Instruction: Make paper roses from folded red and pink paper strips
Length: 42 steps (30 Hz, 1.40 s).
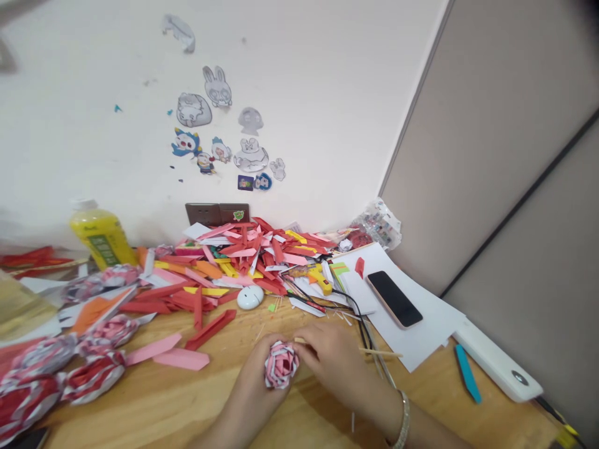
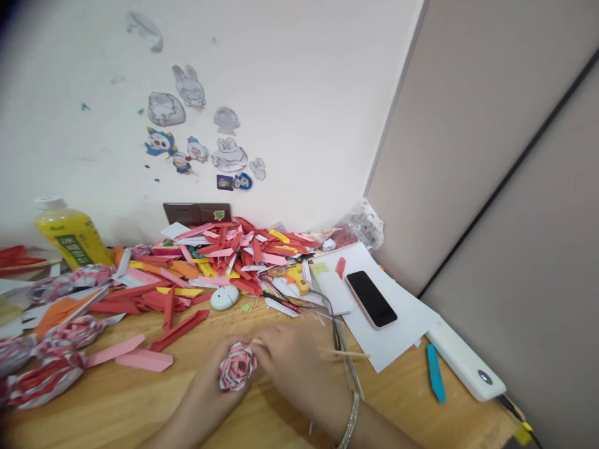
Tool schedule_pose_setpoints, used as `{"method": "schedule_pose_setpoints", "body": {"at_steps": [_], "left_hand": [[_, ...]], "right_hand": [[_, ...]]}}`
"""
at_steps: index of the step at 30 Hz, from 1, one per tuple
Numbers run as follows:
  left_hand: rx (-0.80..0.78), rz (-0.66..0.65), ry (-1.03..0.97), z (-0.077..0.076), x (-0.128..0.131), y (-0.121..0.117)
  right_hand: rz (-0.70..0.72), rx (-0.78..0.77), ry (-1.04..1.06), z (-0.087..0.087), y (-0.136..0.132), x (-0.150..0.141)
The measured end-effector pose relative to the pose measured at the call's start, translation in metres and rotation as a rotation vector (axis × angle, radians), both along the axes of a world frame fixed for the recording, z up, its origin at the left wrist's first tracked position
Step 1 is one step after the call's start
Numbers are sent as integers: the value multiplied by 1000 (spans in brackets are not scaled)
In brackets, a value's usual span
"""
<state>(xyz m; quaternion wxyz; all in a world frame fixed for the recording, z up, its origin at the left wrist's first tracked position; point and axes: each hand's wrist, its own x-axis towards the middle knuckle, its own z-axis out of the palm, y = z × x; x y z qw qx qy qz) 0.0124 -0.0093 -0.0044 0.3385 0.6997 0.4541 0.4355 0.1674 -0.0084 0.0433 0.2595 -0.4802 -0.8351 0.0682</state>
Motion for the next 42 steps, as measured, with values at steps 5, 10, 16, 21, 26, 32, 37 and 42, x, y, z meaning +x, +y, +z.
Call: {"method": "schedule_pose_setpoints", "body": {"at_steps": [5, 10, 16, 21, 26, 32, 37, 42], "left_hand": [[-26, 33, -45, 2, 0, 0], [-97, 60, -141, -1, 0, 1], [-150, 101, -284, 0, 3, 1], [-228, 128, -377, 5, 5, -2], [-244, 81, -364, 6, 3, -2], [-257, 19, -322, 0, -2, 0], [-288, -95, -302, -3, -5, 0], [-192, -54, -230, 0, -5, -1]], "right_hand": [[61, -134, 139, 3, -1, 0], [72, -210, 191, 8, 2, 2], [17, -241, 212, 2, 5, 1], [18, -312, 294, -3, 9, 3], [21, -319, 309, -5, 9, 2], [32, -308, 264, -5, 10, 2], [87, -335, 278, -3, 17, 11], [132, -338, 318, -4, 17, 11]]}}
